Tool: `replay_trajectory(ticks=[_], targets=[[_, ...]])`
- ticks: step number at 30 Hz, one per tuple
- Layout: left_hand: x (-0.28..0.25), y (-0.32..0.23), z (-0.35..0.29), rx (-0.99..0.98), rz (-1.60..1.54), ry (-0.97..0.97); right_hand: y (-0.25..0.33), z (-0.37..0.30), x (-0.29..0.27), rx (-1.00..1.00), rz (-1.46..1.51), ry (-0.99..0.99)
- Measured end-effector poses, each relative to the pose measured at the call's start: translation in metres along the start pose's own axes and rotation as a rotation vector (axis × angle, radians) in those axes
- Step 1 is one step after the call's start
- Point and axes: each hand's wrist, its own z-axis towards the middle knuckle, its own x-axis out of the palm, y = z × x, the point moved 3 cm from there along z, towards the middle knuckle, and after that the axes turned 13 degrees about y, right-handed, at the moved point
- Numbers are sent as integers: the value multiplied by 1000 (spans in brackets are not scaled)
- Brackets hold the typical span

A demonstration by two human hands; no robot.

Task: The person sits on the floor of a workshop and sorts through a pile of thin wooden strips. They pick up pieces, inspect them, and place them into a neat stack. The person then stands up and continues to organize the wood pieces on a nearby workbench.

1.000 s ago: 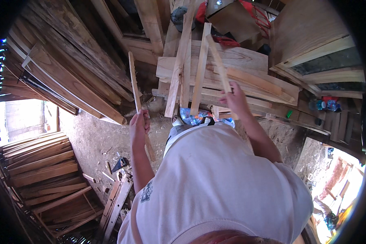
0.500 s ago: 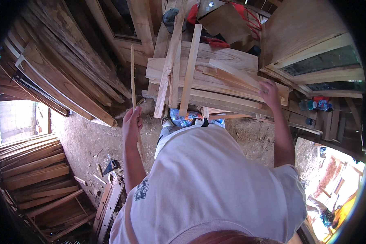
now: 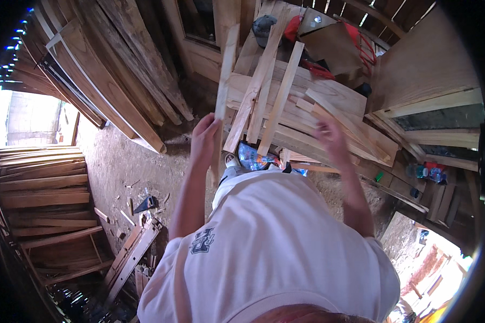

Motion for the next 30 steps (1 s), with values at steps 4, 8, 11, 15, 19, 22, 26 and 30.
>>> replay_trajectory(ticks=[4, 8, 11, 15, 19, 22, 26, 30], targets=[[39, -12, 44, 37, -148, 98, 89, 42, 135, 141, 615, 482], [75, -22, 59, 33, -164, 162, 85, 55, 147, 46, 651, 316], [78, -15, 52, 81, -81, 193, 46, 53, 119, 112, 511, 174], [37, 2, 20, 98, 18, 187, -12, 44, 96, 281, 368, 55], [-29, 39, -16, -25, -19, 99, -29, 37, 103, 354, 411, -1], [-73, 67, -35, -81, -39, 11, -42, 37, 111, 345, 408, -36], [-103, 76, -48, -132, -93, -64, -42, 41, 120, 344, 358, -49], [-112, 73, -47, -127, -78, -35, -52, 41, 121, 362, 426, -60]])
